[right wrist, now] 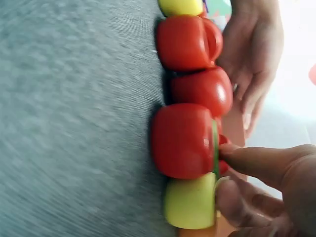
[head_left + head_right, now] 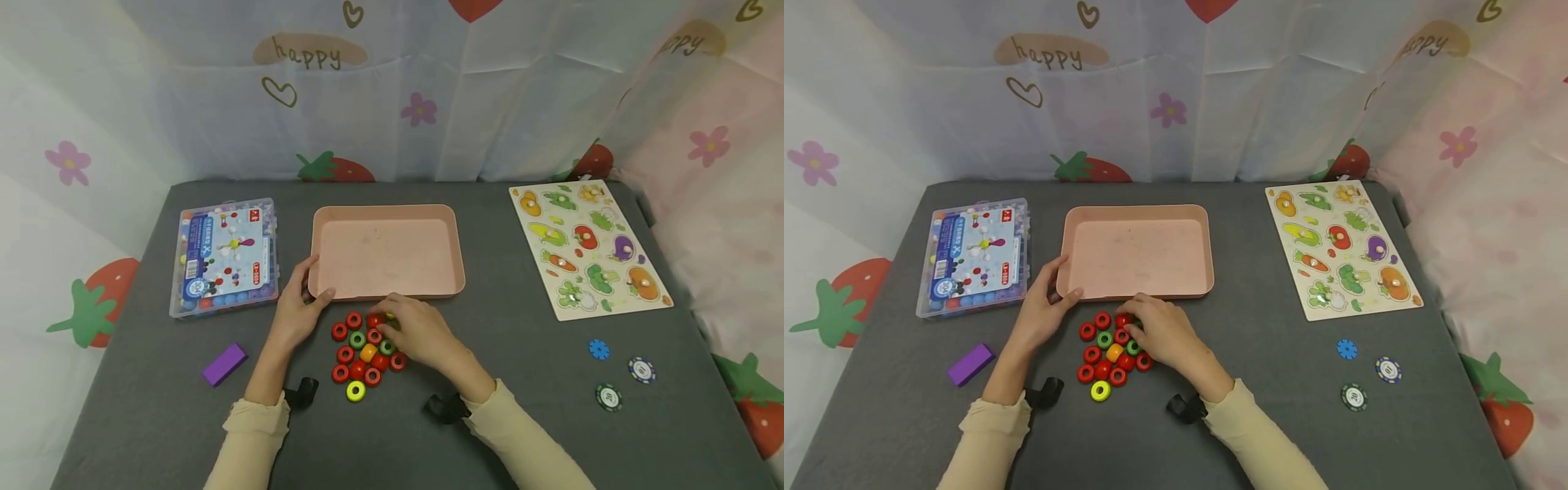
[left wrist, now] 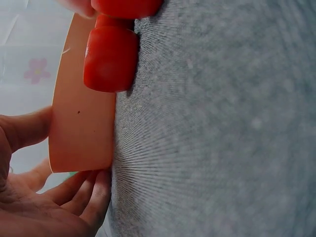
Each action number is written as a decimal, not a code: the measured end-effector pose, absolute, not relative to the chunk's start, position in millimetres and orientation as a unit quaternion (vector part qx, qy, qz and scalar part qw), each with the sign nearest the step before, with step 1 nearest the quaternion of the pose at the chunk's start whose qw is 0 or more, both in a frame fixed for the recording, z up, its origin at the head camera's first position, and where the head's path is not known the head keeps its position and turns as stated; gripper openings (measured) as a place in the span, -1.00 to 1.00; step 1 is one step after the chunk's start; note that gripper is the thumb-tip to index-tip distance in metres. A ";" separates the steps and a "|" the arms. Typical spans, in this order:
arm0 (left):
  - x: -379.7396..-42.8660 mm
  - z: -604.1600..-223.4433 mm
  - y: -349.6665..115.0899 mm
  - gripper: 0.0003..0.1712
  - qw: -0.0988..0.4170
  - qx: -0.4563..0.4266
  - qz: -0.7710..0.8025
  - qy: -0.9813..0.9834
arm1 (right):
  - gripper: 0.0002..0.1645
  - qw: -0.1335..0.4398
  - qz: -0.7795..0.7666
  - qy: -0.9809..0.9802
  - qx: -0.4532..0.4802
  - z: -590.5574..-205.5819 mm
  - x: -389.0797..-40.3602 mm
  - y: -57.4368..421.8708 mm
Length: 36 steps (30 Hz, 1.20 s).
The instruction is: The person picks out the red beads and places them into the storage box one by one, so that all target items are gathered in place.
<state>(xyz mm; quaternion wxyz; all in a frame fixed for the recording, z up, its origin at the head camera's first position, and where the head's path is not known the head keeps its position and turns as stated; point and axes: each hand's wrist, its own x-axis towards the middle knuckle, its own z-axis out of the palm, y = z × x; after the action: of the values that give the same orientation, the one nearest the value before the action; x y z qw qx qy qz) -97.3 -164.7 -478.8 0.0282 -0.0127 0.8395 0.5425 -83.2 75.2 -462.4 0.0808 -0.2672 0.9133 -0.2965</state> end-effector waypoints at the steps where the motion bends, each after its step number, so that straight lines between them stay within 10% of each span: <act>1: -97.0 -479.0 -164.9 -0.18 0.028 -0.013 0.543 0.839 | -0.65 0.082 -0.295 0.914 -0.266 -463.8 -83.4 75.0; 36: -96.1 -475.5 -162.7 -0.19 0.031 -0.031 0.544 0.838 | -0.83 0.011 -0.472 0.874 -0.115 -475.8 -171.4 69.2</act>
<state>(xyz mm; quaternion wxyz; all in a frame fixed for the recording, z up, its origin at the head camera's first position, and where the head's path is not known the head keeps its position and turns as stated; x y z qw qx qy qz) -96.1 -162.7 -475.5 0.0307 -0.0311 0.8380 0.5440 -171.4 69.2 -475.8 0.0110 -0.1146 0.8743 -0.4715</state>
